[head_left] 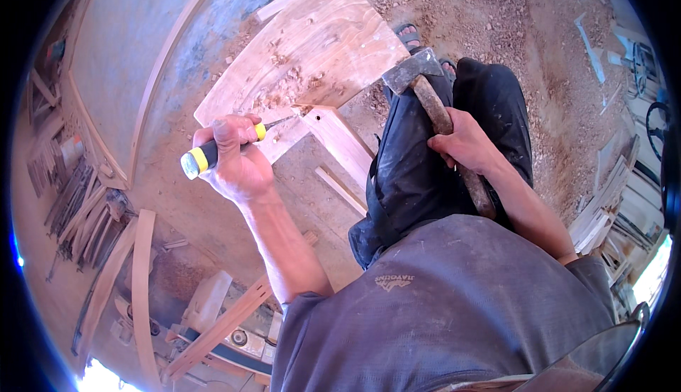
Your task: The person uses a hammer and a chisel to carve a recess in a piece of wood. They hold the chisel handle with one hand and strike it repeatedly with a hammer to remove small chunks and shavings, moving the tool across the wood surface to shape it.
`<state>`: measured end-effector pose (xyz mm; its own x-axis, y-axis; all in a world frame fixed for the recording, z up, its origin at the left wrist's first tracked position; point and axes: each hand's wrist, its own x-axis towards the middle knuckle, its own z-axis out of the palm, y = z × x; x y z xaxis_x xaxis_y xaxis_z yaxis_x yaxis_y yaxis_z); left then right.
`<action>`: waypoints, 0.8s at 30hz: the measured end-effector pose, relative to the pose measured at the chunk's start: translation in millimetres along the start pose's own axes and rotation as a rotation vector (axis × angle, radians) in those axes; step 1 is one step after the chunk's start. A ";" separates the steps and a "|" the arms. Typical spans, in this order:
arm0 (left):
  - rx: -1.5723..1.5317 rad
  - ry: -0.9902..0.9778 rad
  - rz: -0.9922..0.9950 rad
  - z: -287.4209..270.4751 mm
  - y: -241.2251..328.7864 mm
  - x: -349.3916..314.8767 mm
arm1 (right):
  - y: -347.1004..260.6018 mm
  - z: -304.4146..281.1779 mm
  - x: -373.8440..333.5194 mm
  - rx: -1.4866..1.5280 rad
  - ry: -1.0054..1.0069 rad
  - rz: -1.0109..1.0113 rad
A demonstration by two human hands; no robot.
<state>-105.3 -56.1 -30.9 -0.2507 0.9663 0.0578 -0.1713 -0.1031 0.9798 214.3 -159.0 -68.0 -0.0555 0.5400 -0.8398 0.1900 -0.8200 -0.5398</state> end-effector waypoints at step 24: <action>0.341 0.188 -0.078 35.6 7.6 -9.1 | -20.4 18.2 -22.3 -0.196 0.170 -0.293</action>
<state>-70.4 -57.2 -17.2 -0.4249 0.9049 -0.0244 0.1218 0.0838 0.9890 193.8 -157.8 -39.3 0.0249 0.7829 -0.6216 0.3750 -0.5837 -0.7202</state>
